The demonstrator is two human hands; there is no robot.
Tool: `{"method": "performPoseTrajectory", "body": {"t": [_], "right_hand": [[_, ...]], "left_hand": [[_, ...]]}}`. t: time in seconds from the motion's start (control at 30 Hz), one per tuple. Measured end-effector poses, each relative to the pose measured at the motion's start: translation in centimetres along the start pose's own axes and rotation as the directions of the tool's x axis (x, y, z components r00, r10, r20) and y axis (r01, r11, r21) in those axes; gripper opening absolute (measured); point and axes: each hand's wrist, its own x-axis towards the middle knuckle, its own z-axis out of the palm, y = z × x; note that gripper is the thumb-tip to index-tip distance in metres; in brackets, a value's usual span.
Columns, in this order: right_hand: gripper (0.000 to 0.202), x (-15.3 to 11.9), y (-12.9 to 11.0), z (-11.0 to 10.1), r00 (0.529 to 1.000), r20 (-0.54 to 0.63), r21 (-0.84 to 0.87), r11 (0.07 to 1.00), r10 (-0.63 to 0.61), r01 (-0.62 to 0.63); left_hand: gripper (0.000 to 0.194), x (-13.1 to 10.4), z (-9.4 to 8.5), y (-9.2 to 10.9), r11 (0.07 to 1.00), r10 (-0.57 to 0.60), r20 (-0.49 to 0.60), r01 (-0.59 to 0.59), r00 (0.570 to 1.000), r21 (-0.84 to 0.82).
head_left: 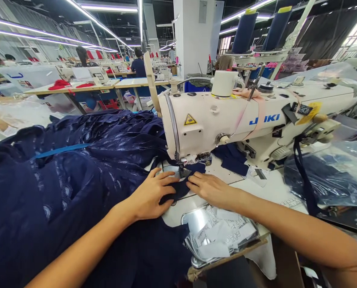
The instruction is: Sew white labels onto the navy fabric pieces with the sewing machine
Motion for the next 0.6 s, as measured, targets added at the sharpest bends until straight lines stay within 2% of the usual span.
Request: {"method": "performPoseTrajectory", "body": {"t": [0.1, 0.17, 0.27, 0.37, 0.6], "right_hand": [[0.026, 0.1, 1.8, 0.1, 0.989, -0.006, -0.035, 0.989, -0.145, 0.145], [0.026, 0.3, 2.7, 0.4, 0.983, -0.033, -0.039, 0.983, -0.183, 0.182], [0.027, 0.5, 3.5, 1.1, 0.981, -0.095, -0.031, 0.986, -0.168, 0.166], [0.030, 0.7, 3.7, 1.9, 0.984, -0.128, 0.004, 0.992, -0.126, 0.128], [0.035, 1.1, 4.6, 2.5, 0.991, -0.094, 0.025, 0.995, -0.090, 0.093]], "left_hand": [[0.015, -0.5, 0.2, -0.4, 0.987, -0.007, 0.032, 0.012, 0.999, -0.158], [0.017, -0.3, 1.0, -0.3, 0.984, -0.024, 0.009, 0.026, 1.000, -0.178], [0.018, 0.3, 2.2, 0.3, 0.991, -0.062, -0.077, 0.053, 0.995, -0.119], [0.019, 0.9, 3.0, 0.8, 0.997, -0.071, -0.114, 0.068, 0.991, -0.026], [0.018, 1.7, 3.5, 1.0, 0.994, -0.061, -0.192, 0.077, 0.980, 0.081]]}}
